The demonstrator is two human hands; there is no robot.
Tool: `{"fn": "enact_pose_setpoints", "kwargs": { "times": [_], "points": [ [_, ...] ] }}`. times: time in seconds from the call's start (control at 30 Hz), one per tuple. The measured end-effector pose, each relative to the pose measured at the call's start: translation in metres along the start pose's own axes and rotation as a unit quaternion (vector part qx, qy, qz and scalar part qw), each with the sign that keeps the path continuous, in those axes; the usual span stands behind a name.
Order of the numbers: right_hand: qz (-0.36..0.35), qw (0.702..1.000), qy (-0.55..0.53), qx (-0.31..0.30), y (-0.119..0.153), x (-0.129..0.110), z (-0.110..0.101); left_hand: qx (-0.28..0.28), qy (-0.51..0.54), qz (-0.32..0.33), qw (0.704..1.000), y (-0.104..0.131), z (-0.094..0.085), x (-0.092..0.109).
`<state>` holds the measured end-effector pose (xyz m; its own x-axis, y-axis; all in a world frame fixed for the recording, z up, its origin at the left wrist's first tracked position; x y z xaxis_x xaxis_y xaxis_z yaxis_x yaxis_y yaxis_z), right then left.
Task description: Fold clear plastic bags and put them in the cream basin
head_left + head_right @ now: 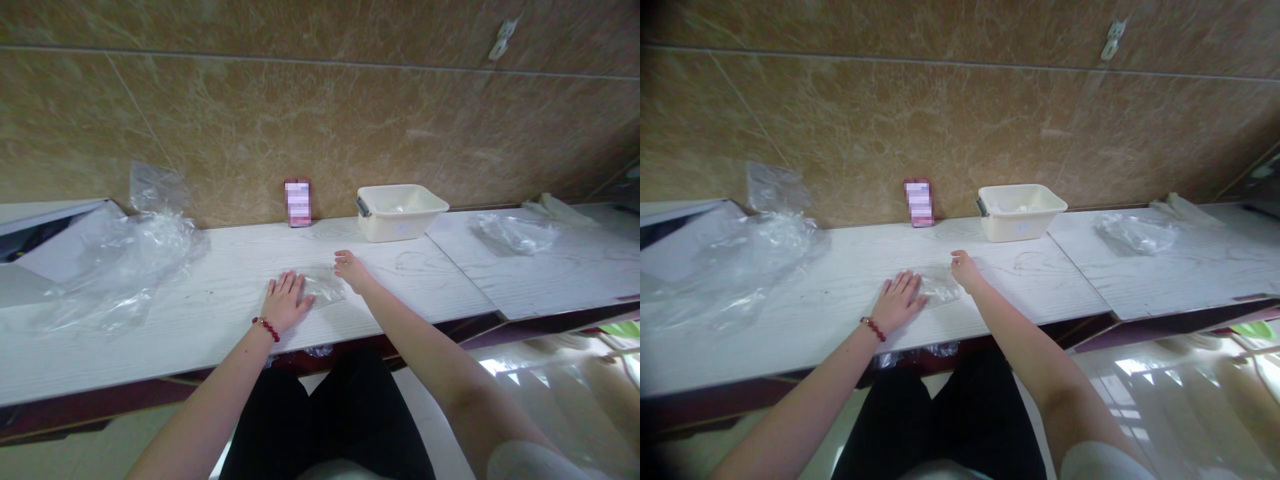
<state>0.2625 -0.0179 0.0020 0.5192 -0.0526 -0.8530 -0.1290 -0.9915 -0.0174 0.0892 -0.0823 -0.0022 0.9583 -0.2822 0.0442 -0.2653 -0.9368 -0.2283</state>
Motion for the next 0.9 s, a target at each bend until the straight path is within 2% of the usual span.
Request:
{"fn": "enact_pose_setpoints", "kwargs": {
  "times": [0.07,0.13,0.33,0.43,0.63,0.77,0.9],
  "points": [
    [0.075,0.993,-0.090,0.008,-0.005,0.001,-0.002,0.003,-0.002,0.003,1.000,0.000,0.000,0.000],
    [0.112,0.982,-0.150,0.007,-0.008,-0.002,-0.004,0.005,-0.003,0.004,1.000,0.000,0.001,0.000],
    [0.102,0.976,-0.187,-0.037,-0.010,-0.015,0.002,0.003,-0.003,0.004,1.000,0.000,0.001,0.000],
    [0.088,0.979,-0.177,-0.056,-0.012,-0.015,0.007,0.006,0.001,0.004,1.000,0.000,0.000,-0.001],
    [0.079,0.988,-0.130,-0.034,-0.018,-0.004,0.008,0.002,0.007,0.005,1.000,0.001,-0.004,0.002],
    [0.011,0.999,-0.043,-0.014,-0.019,0.000,0.007,-0.002,0.012,0.004,1.000,0.001,-0.006,0.003],
    [-0.058,0.996,0.059,0.014,-0.021,-0.001,0.002,-0.004,0.015,0.007,1.000,0.001,-0.006,0.002]
  ]
}}
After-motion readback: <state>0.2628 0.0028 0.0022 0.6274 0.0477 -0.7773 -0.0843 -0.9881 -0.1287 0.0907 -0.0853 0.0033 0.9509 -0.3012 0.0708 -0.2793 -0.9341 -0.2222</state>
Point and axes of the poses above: each hand's wrist, its own y-axis away from the middle knuckle, its own z-axis out of the palm, x = y × z, the point moved 4 cm from there along -y, towards the middle knuckle, and after that the axes turned 9 degrees about x, right-handed, at the moved point
